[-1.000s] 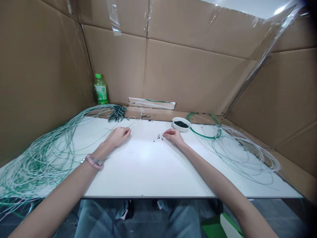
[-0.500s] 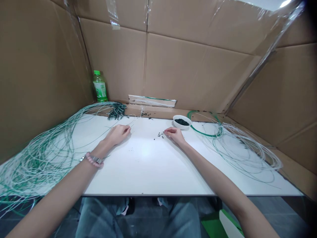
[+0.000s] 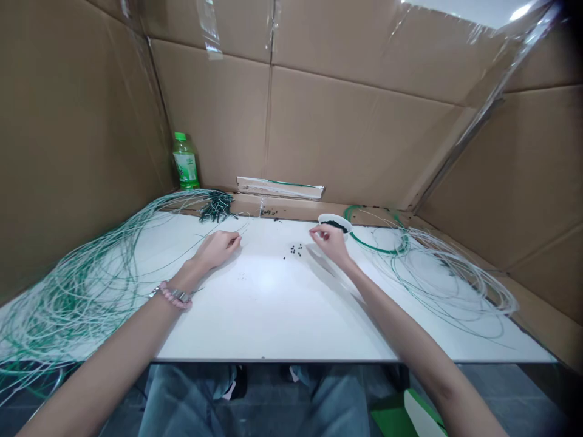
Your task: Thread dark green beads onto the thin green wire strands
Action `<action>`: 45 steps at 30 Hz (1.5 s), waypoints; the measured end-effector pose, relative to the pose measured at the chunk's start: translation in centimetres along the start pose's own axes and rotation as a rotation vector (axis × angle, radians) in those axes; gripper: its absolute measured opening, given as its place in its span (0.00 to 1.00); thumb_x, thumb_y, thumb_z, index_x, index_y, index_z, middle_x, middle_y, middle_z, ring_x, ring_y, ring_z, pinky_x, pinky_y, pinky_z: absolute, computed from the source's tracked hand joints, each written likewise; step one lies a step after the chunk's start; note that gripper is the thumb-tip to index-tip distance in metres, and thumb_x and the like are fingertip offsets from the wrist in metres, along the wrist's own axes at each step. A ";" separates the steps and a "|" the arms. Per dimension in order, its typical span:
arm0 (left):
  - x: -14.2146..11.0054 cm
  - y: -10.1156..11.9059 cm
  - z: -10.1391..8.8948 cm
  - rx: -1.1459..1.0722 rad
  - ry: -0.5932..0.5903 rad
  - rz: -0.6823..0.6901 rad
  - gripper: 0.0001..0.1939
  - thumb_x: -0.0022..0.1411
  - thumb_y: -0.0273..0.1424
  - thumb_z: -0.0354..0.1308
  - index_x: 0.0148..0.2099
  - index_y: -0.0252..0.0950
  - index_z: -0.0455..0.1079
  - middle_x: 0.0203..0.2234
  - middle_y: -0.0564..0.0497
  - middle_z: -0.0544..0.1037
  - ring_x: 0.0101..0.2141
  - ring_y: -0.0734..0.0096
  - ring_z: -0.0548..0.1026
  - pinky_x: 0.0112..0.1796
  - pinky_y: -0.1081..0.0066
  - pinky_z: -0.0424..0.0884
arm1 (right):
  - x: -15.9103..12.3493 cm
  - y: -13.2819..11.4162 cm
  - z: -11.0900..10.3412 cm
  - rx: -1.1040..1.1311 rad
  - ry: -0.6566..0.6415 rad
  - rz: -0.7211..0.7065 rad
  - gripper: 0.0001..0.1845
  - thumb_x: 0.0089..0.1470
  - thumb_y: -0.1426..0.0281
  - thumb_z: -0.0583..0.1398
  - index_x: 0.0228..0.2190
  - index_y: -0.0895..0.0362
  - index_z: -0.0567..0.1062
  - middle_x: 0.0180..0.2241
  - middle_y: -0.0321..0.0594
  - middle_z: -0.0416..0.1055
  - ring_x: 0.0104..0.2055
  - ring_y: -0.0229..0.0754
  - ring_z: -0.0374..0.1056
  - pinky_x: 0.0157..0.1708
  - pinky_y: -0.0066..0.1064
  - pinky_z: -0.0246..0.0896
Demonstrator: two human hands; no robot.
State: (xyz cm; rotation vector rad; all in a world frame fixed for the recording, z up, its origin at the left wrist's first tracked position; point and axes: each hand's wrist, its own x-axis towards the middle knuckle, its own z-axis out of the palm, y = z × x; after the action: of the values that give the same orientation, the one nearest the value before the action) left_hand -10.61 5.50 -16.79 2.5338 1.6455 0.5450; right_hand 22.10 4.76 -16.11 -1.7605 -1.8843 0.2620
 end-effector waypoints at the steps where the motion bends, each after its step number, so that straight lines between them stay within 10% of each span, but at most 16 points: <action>1: 0.0 0.0 0.0 0.002 -0.002 0.004 0.18 0.63 0.39 0.38 0.27 0.37 0.62 0.24 0.48 0.73 0.26 0.66 0.68 0.28 0.70 0.53 | 0.9 0.2 -1.2 -0.040 0.015 0.017 0.16 0.59 0.63 0.56 0.46 0.59 0.69 0.47 0.44 0.68 0.45 0.42 0.67 0.44 0.40 0.66; 7: 0.1 0.2 -0.1 0.015 -0.003 0.018 0.19 0.63 0.38 0.38 0.27 0.37 0.64 0.26 0.47 0.75 0.28 0.65 0.69 0.28 0.70 0.54 | 6.6 2.4 -5.3 -0.290 -0.146 0.197 0.16 0.57 0.64 0.58 0.46 0.59 0.70 0.46 0.44 0.68 0.45 0.42 0.68 0.43 0.38 0.67; 23: 0.0 0.6 -0.4 0.029 -0.027 0.039 0.21 0.64 0.37 0.37 0.29 0.36 0.67 0.28 0.44 0.77 0.30 0.63 0.73 0.30 0.69 0.57 | 8.8 5.0 -3.3 -0.487 -0.318 0.226 0.17 0.57 0.65 0.58 0.47 0.59 0.69 0.47 0.46 0.67 0.46 0.43 0.67 0.44 0.38 0.66; 39: 0.0 0.6 -0.4 0.033 -0.016 0.054 0.20 0.64 0.36 0.37 0.29 0.36 0.67 0.28 0.44 0.77 0.30 0.62 0.72 0.29 0.69 0.56 | 7.4 4.2 -4.1 -0.081 -0.105 0.215 0.16 0.58 0.64 0.57 0.46 0.59 0.70 0.47 0.43 0.68 0.45 0.43 0.68 0.43 0.39 0.67; 45: 0.1 0.5 -0.3 0.029 -0.016 0.054 0.20 0.64 0.36 0.38 0.29 0.36 0.68 0.28 0.44 0.77 0.30 0.64 0.72 0.29 0.70 0.57 | 3.1 2.6 1.3 0.278 -0.107 0.060 0.16 0.58 0.64 0.57 0.46 0.59 0.69 0.46 0.43 0.68 0.43 0.41 0.68 0.41 0.38 0.68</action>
State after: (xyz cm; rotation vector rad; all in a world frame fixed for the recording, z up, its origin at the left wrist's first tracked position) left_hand -10.24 5.31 -16.38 2.6025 1.5955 0.5071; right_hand 23.72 8.39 -17.71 -1.6426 -1.7704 0.6204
